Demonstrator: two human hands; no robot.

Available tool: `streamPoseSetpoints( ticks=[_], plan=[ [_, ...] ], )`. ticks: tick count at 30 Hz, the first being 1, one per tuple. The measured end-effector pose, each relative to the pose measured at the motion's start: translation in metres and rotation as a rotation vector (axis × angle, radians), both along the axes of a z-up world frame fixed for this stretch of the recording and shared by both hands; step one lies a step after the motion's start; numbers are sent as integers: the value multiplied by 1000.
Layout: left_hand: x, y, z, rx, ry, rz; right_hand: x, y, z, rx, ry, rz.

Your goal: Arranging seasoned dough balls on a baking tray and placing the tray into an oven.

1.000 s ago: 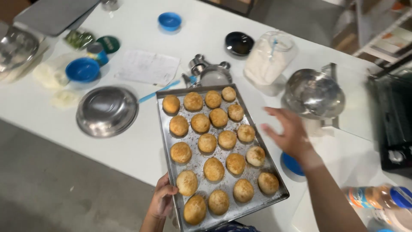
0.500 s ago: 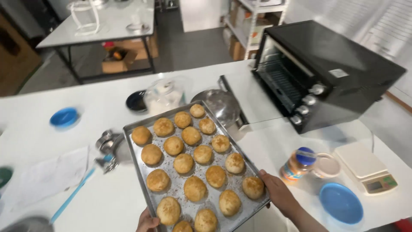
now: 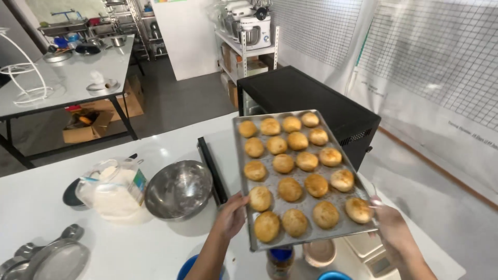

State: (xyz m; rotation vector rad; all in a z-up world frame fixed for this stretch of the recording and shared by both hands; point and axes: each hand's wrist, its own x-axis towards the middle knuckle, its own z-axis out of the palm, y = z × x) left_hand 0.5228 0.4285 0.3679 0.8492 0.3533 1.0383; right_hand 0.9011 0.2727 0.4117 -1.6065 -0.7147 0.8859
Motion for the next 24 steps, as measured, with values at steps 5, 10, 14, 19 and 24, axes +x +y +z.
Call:
streamPoseSetpoints(
  ticks=[5,10,14,19,24],
  plan=[
    [92,44,11,-48,107,-171,156,59,-111,43,46,-69],
    [159,119,-29,-128,151,-63,266,140,-172,370,-11,253],
    [183,151,-31,-95,150,145,198,171,-19,21,50,-144],
    [158,87,35,51,359,161,212,221,-12,177,281,-175],
    [88,35,5,60,533,73,118,214,-43,548,256,-320]
  ],
)
